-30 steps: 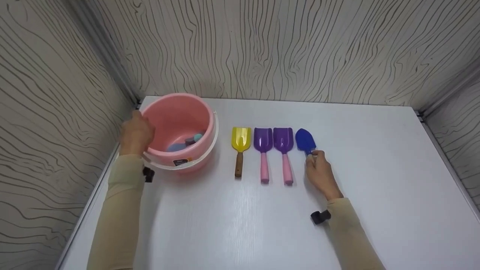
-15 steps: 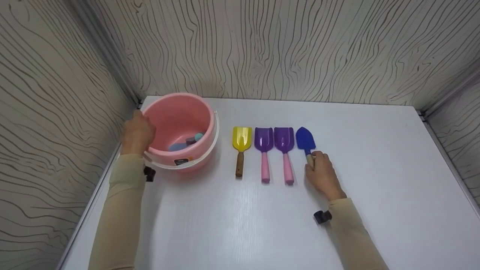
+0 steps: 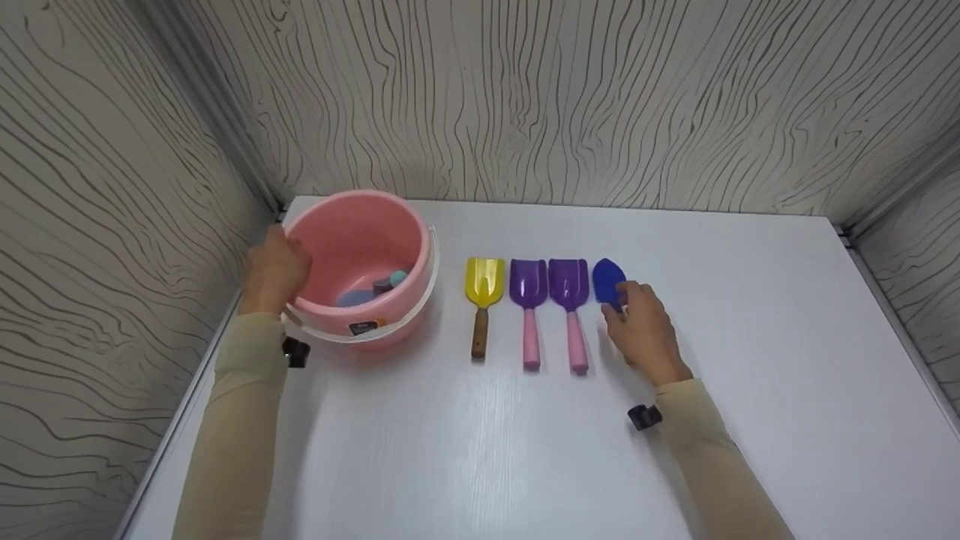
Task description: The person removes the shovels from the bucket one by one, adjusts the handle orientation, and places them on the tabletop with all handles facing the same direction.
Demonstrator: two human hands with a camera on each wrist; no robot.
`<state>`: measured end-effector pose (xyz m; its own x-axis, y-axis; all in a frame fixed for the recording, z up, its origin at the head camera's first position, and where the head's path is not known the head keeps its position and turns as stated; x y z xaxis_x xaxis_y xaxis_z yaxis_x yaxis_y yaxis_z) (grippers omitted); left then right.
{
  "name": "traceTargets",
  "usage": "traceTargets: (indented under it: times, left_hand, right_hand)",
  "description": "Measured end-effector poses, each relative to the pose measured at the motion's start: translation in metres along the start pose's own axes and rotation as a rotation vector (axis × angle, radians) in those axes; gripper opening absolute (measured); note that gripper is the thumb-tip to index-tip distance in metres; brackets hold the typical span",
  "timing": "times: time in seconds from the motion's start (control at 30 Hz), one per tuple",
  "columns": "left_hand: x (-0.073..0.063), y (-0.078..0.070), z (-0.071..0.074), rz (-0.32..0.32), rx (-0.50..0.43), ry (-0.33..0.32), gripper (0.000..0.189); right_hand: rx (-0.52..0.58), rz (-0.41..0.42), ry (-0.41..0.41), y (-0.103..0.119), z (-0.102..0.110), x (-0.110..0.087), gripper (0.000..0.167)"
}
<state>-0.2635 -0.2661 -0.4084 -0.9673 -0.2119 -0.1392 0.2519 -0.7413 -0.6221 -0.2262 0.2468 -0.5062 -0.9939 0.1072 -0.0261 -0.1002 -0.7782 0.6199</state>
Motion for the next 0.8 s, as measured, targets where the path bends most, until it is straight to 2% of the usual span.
traceTargets:
  times: [0.27,0.43,0.63,0.8]
  left_hand:
    - [0.004,0.006,0.002,-0.007,-0.043,0.001,0.064]
    - [0.009,0.008,0.001,-0.023,-0.008,0.005,0.066]
    - [0.01,0.008,0.0,-0.028,0.039,-0.003,0.065]
    - [0.008,0.009,0.002,-0.023,0.024,0.001,0.067]
  right_hand:
    - [0.057,0.225,-0.01,0.061,0.008,0.022,0.037]
    - [0.045,0.344,0.008,0.106,0.012,0.03,0.033]
    - [-0.004,0.438,0.057,0.163,0.01,0.037,0.03]
    - [-0.034,0.481,0.105,0.206,0.003,0.045,0.031]
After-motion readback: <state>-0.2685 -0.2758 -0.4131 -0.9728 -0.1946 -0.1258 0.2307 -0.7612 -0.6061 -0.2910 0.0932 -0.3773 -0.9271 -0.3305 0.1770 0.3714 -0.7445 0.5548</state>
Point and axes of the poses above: each hand's wrist, its own x-axis towards the middle knuckle, its own z-axis out of the back of the hand, y = z × x, the point moved 3 cm from there along x, towards the middle knuckle, and after that the axes turned 6 degrees about -z, right-handed, at the moved point
